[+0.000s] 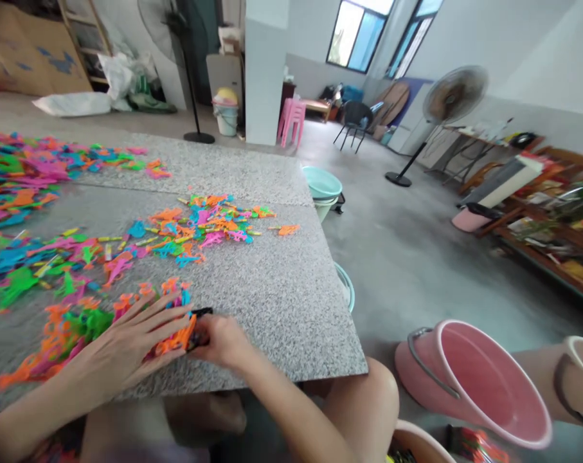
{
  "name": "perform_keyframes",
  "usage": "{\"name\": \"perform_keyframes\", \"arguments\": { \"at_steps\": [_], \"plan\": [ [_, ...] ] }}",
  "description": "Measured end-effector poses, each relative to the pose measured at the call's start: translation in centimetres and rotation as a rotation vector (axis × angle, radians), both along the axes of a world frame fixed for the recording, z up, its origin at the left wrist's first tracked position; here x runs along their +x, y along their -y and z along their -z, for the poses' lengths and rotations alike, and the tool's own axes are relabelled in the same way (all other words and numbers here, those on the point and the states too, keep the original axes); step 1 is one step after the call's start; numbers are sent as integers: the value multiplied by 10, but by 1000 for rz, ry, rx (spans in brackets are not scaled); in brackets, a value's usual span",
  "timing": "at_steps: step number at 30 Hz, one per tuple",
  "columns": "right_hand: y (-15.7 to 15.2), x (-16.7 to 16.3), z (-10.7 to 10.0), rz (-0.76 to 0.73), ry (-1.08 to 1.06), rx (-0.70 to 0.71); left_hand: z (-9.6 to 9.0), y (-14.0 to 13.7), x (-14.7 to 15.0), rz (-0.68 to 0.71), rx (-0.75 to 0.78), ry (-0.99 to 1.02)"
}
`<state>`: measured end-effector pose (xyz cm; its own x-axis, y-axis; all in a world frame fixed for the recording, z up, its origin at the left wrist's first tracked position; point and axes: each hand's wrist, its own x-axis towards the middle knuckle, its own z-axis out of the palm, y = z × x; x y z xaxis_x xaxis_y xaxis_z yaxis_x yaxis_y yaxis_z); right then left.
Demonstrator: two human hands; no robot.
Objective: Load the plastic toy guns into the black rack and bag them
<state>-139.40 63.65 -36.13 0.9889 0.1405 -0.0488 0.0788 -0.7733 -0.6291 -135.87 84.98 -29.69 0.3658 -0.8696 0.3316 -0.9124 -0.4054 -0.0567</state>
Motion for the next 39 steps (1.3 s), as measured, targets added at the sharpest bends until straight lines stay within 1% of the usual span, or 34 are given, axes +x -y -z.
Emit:
{"name": "perform_keyframes", "arguments": {
  "at_steps": [1, 5, 6, 7, 9, 12, 14, 17, 19, 22, 24, 26, 28, 29, 31, 34, 35, 36, 37, 39],
  "plan": [
    [24, 17, 0, 38, 15, -29, 1, 0, 1, 4, -5, 28],
    [135, 98, -11, 409, 113, -203, 0, -1, 3, 7, -5, 86],
    [157, 117, -13, 447, 86, -319, 1, -1, 3, 8, -21, 106],
    [174, 133, -14, 438, 72, -386, 2, -1, 4, 14, -48, 137],
    [194, 157, -13, 380, 60, -469, 7, -2, 6, 24, -81, 201],
    [193, 174, -5, 264, 101, -474, 14, -4, 10, 40, -72, 253],
    [185, 171, 3, 199, 122, -476, 14, -5, 9, 37, -70, 234],
    [179, 149, 15, 93, 134, -437, 7, -3, 3, 23, -72, 159],
    [182, 126, 21, 29, 148, -385, 2, -1, -1, 12, -55, 94],
    [193, 92, 22, 10, 167, -316, -3, 1, -3, 17, -44, 17],
    [192, 73, 17, 85, 177, -315, -4, 2, -4, 18, -58, 13],
    [179, 61, 10, 278, 183, -340, -3, 3, -3, 16, -67, 37],
    [156, 59, 3, 484, 164, -354, -1, 3, -1, 26, -69, 64],
    [144, 60, 1, 551, 138, -349, 0, 3, 0, 33, -66, 68],
    [125, 67, -2, 607, 66, -306, 1, 3, 1, 37, -58, 54],
    [116, 71, -3, 684, -39, -192, 0, 2, 1, 24, -42, 22],
    [117, 68, -2, 700, -73, -118, 0, 2, 0, 21, -35, 12],
    [119, 63, 0, 700, -112, -5, -1, 1, -1, 20, -32, 0],
    [120, 55, 4, 674, -146, 145, -2, 1, -2, 21, -32, -19],
    [118, 36, 14, 563, -197, 492, -4, 1, -3, 19, -37, -75]
  ]
}}
